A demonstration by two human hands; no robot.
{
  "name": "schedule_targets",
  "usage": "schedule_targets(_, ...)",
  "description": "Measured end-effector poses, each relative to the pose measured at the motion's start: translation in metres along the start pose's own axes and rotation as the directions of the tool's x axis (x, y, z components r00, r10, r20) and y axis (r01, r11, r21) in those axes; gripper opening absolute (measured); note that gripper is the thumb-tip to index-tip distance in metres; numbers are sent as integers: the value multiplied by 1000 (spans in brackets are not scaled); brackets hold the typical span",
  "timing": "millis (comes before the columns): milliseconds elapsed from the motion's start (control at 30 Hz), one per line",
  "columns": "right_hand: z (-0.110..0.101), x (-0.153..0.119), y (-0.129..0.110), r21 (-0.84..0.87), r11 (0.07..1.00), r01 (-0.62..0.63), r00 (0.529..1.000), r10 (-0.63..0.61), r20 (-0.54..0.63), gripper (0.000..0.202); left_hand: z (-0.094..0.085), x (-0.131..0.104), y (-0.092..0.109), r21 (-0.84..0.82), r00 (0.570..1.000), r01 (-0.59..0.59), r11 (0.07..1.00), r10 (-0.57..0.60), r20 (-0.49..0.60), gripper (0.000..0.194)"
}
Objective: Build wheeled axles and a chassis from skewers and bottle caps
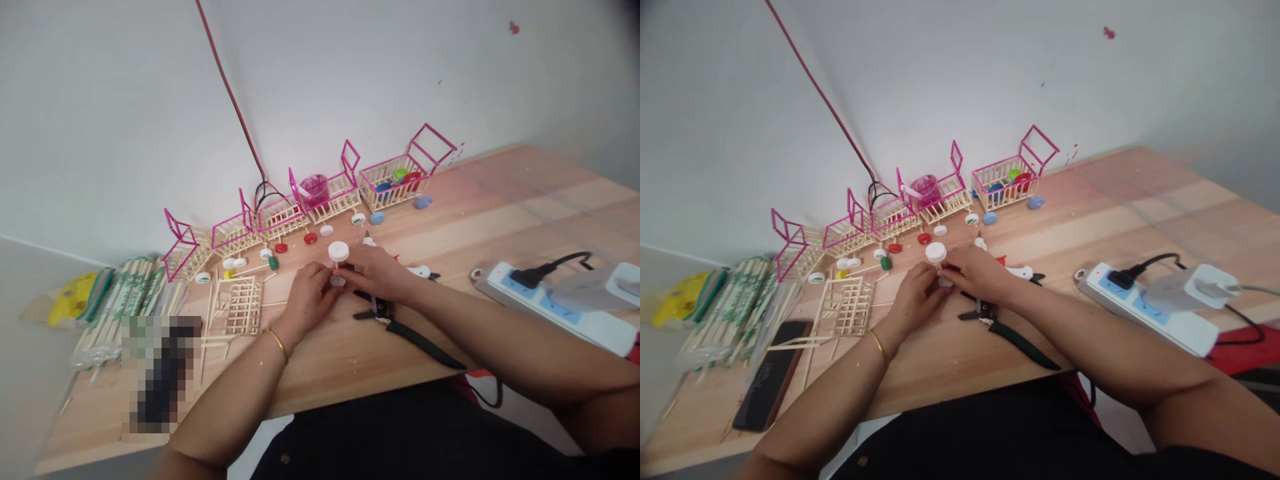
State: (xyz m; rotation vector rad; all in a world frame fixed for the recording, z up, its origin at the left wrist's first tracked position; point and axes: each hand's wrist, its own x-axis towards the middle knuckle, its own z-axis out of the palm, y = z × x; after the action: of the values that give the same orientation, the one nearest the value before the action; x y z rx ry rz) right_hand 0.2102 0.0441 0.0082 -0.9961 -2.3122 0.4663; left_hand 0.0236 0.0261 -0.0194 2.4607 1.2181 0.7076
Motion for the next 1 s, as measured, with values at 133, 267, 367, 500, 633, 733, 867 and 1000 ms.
schedule_targets(133,0,0,0,-2,1000,4,1000,-4,0,13,0,0,1,-3,1000,4,1000,-4,2,18)
schedule_targets(267,0,0,0,-3,1000,-2,1000,2,-9,13,0,0,1,-2,1000,7,1000,-7,-1,18)
schedule_targets(367,0,0,0,1,1000,5,1000,-5,-13,12,0,0,0,4,1000,6,1000,-6,2,18)
schedule_targets(500,1,-1,1,1,1000,11,1000,-11,-20,12,1,0,0,10,1000,10,1000,-10,3,19)
schedule_targets(633,1,0,1,-4,1000,3,1000,-3,-17,13,1,0,0,6,1000,8,1000,-8,2,18)
schedule_targets(733,0,0,0,-3,1000,0,1000,0,-11,12,0,0,0,-3,1000,4,1000,-4,3,19)
schedule_targets(867,0,0,0,17,1000,-3,1000,3,-13,11,0,0,0,4,1000,8,1000,-8,6,19)
schedule_targets(1000,0,0,0,13,1000,-3,1000,3,-9,12,0,0,0,13,1000,13,1000,-14,13,19)
